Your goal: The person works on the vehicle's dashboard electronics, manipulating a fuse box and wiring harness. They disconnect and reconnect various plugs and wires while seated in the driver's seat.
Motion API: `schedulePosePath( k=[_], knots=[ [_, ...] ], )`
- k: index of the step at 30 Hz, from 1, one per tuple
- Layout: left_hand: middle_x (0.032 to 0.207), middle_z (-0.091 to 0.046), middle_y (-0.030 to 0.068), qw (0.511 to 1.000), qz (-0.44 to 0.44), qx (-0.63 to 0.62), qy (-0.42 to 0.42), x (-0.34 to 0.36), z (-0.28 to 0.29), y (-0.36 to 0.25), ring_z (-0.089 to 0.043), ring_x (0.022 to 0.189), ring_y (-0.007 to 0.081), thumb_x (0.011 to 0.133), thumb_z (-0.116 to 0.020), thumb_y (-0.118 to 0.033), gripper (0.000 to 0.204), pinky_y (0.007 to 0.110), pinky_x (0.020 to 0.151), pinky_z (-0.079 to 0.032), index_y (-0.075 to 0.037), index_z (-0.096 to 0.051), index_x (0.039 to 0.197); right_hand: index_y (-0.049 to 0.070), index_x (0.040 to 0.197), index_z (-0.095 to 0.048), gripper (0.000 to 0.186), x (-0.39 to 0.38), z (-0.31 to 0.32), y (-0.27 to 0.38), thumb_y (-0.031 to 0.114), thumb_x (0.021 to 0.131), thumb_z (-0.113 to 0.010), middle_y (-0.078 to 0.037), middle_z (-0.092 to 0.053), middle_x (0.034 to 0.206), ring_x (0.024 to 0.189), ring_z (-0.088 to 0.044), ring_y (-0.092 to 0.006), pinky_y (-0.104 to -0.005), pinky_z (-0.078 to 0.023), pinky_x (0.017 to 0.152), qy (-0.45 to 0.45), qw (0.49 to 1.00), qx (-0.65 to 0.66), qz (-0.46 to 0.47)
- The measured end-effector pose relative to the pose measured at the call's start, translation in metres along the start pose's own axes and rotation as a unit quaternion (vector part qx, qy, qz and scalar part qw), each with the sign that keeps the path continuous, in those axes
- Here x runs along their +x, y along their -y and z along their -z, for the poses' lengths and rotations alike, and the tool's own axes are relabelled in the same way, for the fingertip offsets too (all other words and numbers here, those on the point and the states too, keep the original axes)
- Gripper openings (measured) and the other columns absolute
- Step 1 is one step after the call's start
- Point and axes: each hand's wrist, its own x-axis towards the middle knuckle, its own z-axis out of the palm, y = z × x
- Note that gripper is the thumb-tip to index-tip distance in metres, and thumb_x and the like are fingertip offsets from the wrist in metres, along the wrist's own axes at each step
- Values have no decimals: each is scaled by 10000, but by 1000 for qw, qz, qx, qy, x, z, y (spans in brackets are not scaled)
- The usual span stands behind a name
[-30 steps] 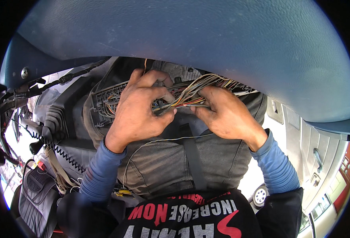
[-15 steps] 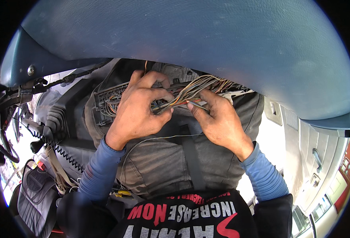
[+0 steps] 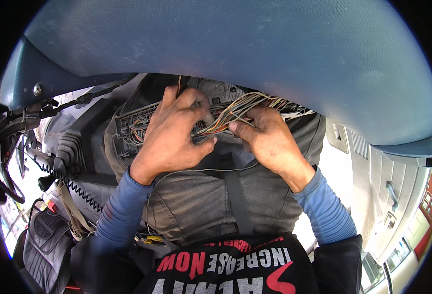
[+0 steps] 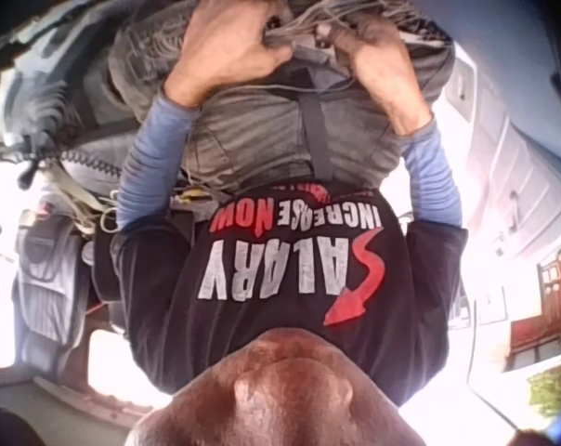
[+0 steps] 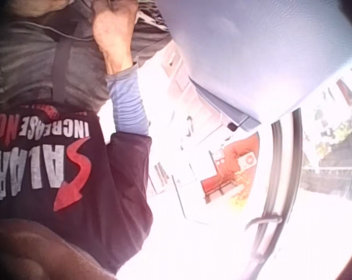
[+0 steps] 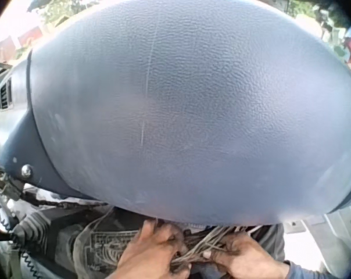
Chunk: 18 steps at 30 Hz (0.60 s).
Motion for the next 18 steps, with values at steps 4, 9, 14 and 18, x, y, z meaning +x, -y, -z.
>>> schedulePosePath(
  k=[4,9,14,18],
  knots=[
    [1299,-641,63,999,-13,-1,-32,-5,-3,0,-497,1235,374,727,-919,-233,312,474,1048,-490,-57,-835,971,-63,977,-654,201,-4,-1,-9,112,1040,-729,-17,-633,732,636,-519,-74,-292,-426,554,-16,991,-68,113],
    [1289,-643,47,999,-26,-24,-18,-4,-3,5,-495,1228,356,707,-951,-197,304,467,1041,-487,-90,-850,973,-71,990,-658,184,-10,-2,-22,92,1032,-732,-71,-730,841,789,-631,-97,-324,-532,693,-36,971,-139,193],
    [1261,-643,28,998,-14,-57,-6,-3,1,5,-496,1198,337,687,-950,-156,308,463,1025,-491,-95,-845,970,-83,1065,-679,183,-19,-2,-17,69,994,-752,-155,-775,921,875,-688,-100,-327,-563,741,-50,925,-298,230],
    [1239,-643,28,998,-16,-51,-14,-2,-1,6,-498,1191,341,675,-944,-144,308,470,1031,-489,-88,-834,957,-54,1145,-701,225,-9,-3,-33,35,947,-757,-209,-769,948,851,-766,-210,-358,-574,740,-47,976,-130,166]
  ],
)
